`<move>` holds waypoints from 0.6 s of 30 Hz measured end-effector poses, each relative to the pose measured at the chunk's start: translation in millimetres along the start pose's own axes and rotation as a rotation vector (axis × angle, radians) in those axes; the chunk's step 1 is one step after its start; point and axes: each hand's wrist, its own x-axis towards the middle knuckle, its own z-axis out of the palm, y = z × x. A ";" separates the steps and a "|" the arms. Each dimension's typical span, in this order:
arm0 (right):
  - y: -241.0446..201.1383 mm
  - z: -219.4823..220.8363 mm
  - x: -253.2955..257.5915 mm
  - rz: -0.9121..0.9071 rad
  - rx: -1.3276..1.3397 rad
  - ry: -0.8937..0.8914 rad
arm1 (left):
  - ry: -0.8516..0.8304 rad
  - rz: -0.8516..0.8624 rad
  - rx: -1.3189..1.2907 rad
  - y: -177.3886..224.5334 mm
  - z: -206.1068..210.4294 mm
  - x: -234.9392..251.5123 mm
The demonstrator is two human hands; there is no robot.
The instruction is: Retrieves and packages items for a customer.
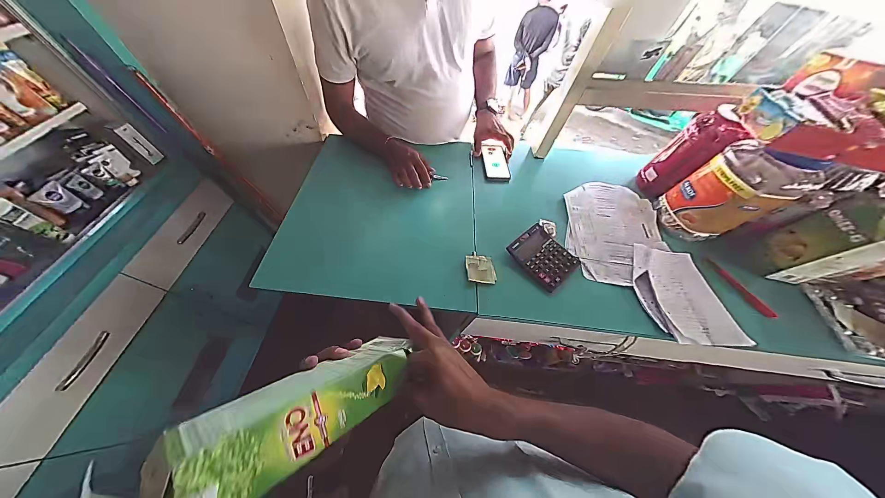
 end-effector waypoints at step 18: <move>6.3 -8.0 7.3 -0.170 0.074 0.198 | 0.053 0.006 0.049 19.2 43.6 50.9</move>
